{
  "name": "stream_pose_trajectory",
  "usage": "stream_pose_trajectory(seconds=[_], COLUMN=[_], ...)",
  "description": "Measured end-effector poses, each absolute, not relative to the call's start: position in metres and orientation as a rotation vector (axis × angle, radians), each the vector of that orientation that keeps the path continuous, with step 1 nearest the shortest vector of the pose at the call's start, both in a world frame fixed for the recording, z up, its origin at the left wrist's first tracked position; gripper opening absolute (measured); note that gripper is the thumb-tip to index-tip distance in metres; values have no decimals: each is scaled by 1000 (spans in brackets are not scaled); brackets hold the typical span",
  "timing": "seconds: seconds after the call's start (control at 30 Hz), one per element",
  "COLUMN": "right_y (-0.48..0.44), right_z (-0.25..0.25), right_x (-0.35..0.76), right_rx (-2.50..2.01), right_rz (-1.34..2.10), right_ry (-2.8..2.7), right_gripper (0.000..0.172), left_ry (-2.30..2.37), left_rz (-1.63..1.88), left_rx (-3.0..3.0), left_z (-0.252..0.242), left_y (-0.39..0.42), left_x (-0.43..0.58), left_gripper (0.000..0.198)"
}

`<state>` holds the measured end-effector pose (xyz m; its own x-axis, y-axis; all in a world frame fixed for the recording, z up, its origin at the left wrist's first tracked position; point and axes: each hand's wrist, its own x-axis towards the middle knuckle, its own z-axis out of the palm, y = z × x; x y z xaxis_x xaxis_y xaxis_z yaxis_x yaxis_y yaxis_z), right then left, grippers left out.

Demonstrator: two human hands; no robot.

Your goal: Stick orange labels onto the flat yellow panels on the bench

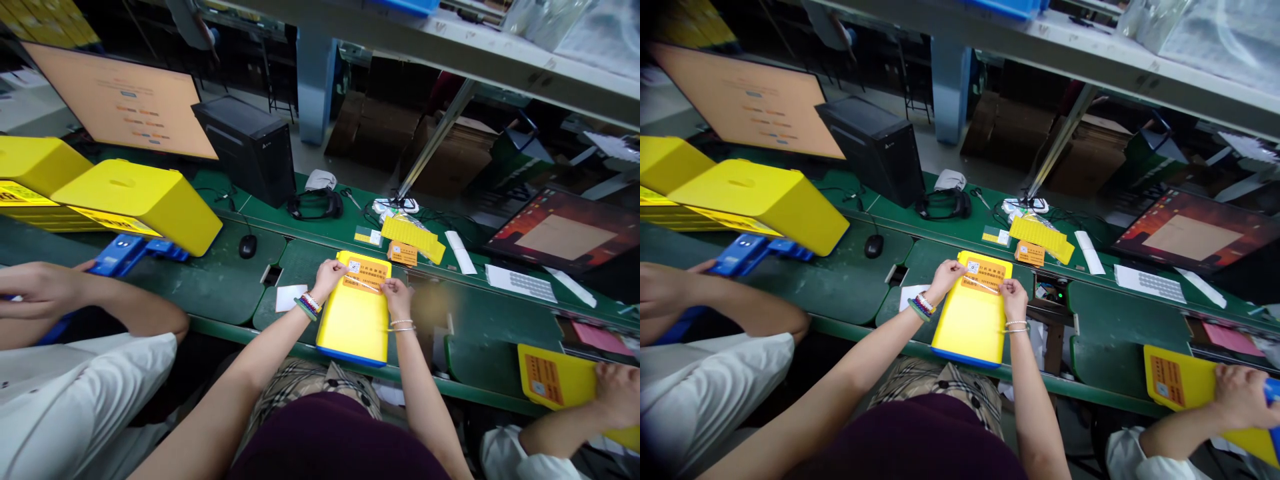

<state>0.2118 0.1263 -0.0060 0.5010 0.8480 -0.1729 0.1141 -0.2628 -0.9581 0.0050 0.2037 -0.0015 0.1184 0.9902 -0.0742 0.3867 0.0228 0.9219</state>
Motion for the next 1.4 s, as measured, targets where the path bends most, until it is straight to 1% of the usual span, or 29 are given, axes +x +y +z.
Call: stream_pose_trajectory(seconds=[0.27,0.4,0.43,0.5,0.57,0.63,0.77,0.83,0.9,1.0,1.07,1.13,1.2,1.3,1.4], right_y=[123,121,119,112,100,85,53,39,30,24,22,20,18,27,62], right_z=[-6,4,7,10,8,1,-21,-30,-37,-41,-42,-42,-40,-33,-19], right_x=[210,206,206,208,211,213,212,210,209,211,214,217,220,224,221], right_rx=[-1775,-1955,-2024,-2149,-2221,-2227,-2180,-2172,-2153,-2130,-2125,-2097,-2060,-2055,-2091], right_rz=[822,573,489,398,443,552,708,754,775,792,836,887,883,730,453], right_ry=[-925,-1215,-1290,-1347,-1296,-1229,-1116,-1069,-1044,-1004,-932,-869,-878,-1062,-1405], right_gripper=[27,25,28,39,52,58,61,60,59,58,59,61,62,64,68], left_ry=[1443,1487,1526,1611,1601,1428,1029,955,932,993,1162,1427,1617,1658,1612], left_rz=[800,724,674,565,514,497,374,342,337,387,468,510,465,401,445], left_rx=[1652,1844,1933,2130,2324,2509,2650,2651,2647,2594,2461,2122,1701,1421,1319], left_z=[1,12,16,23,27,26,15,12,11,11,8,1,-12,-37,-60], left_y=[203,200,199,194,187,178,161,157,155,161,168,174,174,159,134], left_x=[5,0,-1,-2,1,12,56,80,97,95,69,26,-24,-84,-103], left_gripper=[17,10,14,26,36,46,66,70,69,66,66,64,57,49,46])
